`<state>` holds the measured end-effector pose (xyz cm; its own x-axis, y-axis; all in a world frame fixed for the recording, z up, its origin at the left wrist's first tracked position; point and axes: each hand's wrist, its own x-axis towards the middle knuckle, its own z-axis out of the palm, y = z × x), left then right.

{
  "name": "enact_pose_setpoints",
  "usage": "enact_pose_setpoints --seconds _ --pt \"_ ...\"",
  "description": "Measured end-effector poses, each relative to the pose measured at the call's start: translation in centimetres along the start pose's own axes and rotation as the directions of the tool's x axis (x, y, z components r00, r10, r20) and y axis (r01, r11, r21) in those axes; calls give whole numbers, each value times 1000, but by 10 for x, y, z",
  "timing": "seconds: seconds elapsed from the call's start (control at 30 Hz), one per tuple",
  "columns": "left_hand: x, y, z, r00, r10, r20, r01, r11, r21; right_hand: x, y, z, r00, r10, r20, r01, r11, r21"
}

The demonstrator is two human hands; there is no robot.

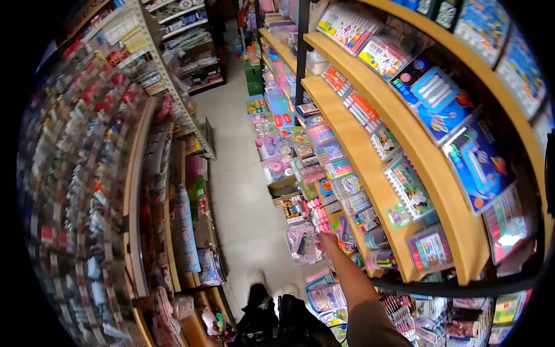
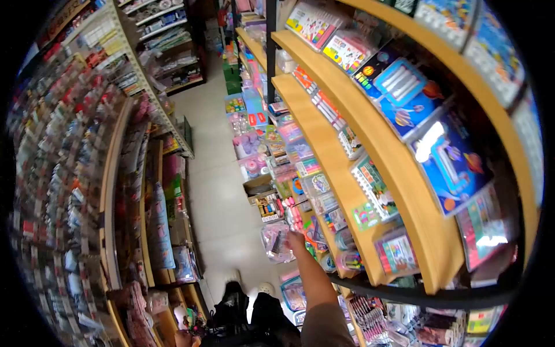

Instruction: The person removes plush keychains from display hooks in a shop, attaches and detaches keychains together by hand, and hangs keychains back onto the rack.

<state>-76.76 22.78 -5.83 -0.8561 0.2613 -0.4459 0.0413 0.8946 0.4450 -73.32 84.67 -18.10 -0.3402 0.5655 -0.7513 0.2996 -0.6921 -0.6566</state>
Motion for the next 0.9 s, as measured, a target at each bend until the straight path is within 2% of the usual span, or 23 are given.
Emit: enact_pose_setpoints --seconds 0.03,0.07,0.1,0.17,0.2,0.3,0.33,0.37,0.43,0.47,0.53,0.57,0.6,0.63,0.67,0.73,0.77,0.8,0.83,0.87,0.9 --pt "20 0 1 997 70 -28 -72 993 -92 23 -7 8 1000 -16 0 16 997 72" --pt "42 10 0 996 -73 49 84 956 -280 47 -15 13 999 -36 -7 37 989 142" --pt "67 16 -7 997 -45 64 54 986 -156 65 -33 21 998 -66 -11 66 974 215" --pt "127 24 -11 994 14 107 -25 995 99 106 -46 28 988 32 -154 21 945 328" --pt "155 31 -17 993 37 110 -54 986 157 125 -51 34 973 86 -216 5 921 389" --pt "230 53 -25 988 103 114 -123 976 182 180 -62 26 974 -32 -224 141 860 490" --pt "252 60 -31 985 124 119 -144 972 186 229 -46 25 933 137 -334 87 813 576" --pt "273 50 -31 978 162 131 -184 966 181 246 -44 19 907 139 -398 147 780 608" --pt "312 53 -41 957 254 136 -278 940 200 272 -29 28 899 241 -366 138 637 759" --pt "314 123 -47 992 110 56 -121 958 260 280 -31 22 896 243 -371 141 637 758" --pt "341 177 -74 994 80 67 -90 985 148 276 -33 30 894 257 -367 132 631 764" --pt "353 191 -74 995 68 79 -74 994 78 284 -28 16 897 259 -357 107 657 746" --pt "381 151 -74 979 26 203 -22 1000 -19 287 -18 9 902 265 -342 77 680 729" --pt "390 169 -79 976 83 202 -94 994 47 284 -18 8 906 269 -327 48 702 710" --pt "401 190 -84 968 144 204 -168 980 105 280 -22 8 853 294 -431 93 728 680" --pt "414 216 -84 944 284 166 -311 936 165 270 -3 2 914 197 -354 159 630 760" --pt "420 215 -80 948 282 146 -301 944 137 265 2 -4 937 137 -322 190 575 796" --pt "428 214 -76 951 282 126 -296 949 106 261 0 5 880 132 -456 275 642 716" --pt "434 212 -75 954 280 107 -289 954 78 252 0 9 869 155 -470 250 682 687" --pt "439 219 -79 931 335 147 -350 933 88 226 -10 27 879 195 -436 226 635 739" --pt "442 224 -82 915 365 171 -384 919 94 204 0 36 922 36 -385 229 753 618"
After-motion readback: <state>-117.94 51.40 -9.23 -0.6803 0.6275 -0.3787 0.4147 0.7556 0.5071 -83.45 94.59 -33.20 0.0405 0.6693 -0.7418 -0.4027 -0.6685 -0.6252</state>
